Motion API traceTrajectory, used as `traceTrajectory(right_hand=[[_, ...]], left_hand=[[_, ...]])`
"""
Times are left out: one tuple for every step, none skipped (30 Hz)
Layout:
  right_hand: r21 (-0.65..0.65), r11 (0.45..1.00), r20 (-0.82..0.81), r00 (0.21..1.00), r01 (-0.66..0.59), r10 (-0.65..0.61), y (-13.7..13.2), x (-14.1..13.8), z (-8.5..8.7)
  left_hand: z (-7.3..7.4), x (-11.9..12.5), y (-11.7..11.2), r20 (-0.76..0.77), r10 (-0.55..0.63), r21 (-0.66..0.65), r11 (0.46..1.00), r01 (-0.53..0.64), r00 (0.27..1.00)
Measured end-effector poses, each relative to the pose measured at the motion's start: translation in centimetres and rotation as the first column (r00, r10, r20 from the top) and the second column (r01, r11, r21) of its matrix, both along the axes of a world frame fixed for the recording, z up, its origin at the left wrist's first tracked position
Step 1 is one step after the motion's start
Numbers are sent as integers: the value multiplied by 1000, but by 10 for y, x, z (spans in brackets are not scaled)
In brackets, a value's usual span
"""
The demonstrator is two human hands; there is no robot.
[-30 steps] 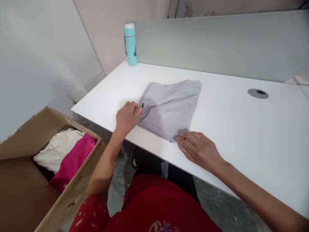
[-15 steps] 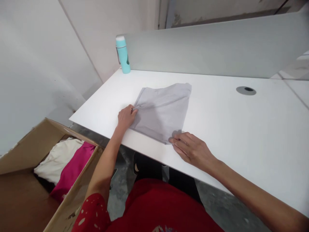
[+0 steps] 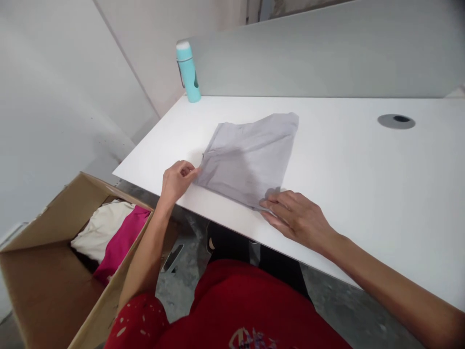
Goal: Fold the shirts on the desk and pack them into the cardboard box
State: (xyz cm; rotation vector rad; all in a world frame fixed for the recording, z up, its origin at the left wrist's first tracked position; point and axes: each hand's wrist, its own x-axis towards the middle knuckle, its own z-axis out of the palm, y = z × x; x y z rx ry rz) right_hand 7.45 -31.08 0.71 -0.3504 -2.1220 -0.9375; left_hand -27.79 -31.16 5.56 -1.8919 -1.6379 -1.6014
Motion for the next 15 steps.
traceTrajectory(right_hand=[[9, 1000, -3, 1000, 2, -2, -1, -1, 1], [25, 1000, -5, 1000, 9, -8, -2, -3, 3], [46, 999, -5, 1000, 20, -20, -4, -5, 5], [70, 997, 2, 999, 34, -34, -5, -8, 7], [93, 995, 15, 999, 47, -49, -6, -11, 10], [112, 992, 33, 997, 59, -63, -7, -15, 12], [129, 989, 53, 996, 66, -74, -8, -18, 14], [142, 987, 72, 994, 71, -82, -9, -21, 16], [154, 985, 85, 992, 74, -88, -10, -23, 18], [163, 984, 93, 991, 78, -94, -10, -26, 19], [171, 982, 97, 990, 82, -100, -10, -27, 20], [176, 980, 100, 989, 89, -108, -11, -29, 20], [179, 979, 103, 988, 96, -115, -11, -29, 20], [183, 978, 107, 986, 103, -124, -11, -30, 21], [189, 976, 111, 985, 110, -132, -11, -31, 21]], left_hand=[[-5, -2, -4, 5, -44, -6, 999, 44, 999], [-10, -4, -8, 5, -81, -14, 997, 81, 997], [-15, -5, -9, 1, -112, -24, 993, 112, 994], [-19, -6, -10, -3, -138, -35, 990, 138, 990], [-23, -6, -9, -5, -160, -46, 986, 160, 987], [-26, -6, -9, -5, -177, -55, 983, 176, 984], [-28, -5, -8, -6, -185, -59, 981, 184, 983], [-29, -5, -7, -9, -187, -58, 981, 186, 982], [-30, -4, -6, -12, -186, -55, 981, 185, 983], [-31, -3, -6, -13, -183, -53, 982, 182, 983], [-31, -3, -6, -17, -179, -53, 983, 178, 984], [-30, -2, -7, -23, -172, -60, 984, 170, 985], [-30, -1, -8, -32, -156, -74, 985, 153, 987], [-29, 0, -9, -44, -128, -92, 988, 123, 991], [-28, 1, -11, -58, -89, -112, 990, 82, 994]])
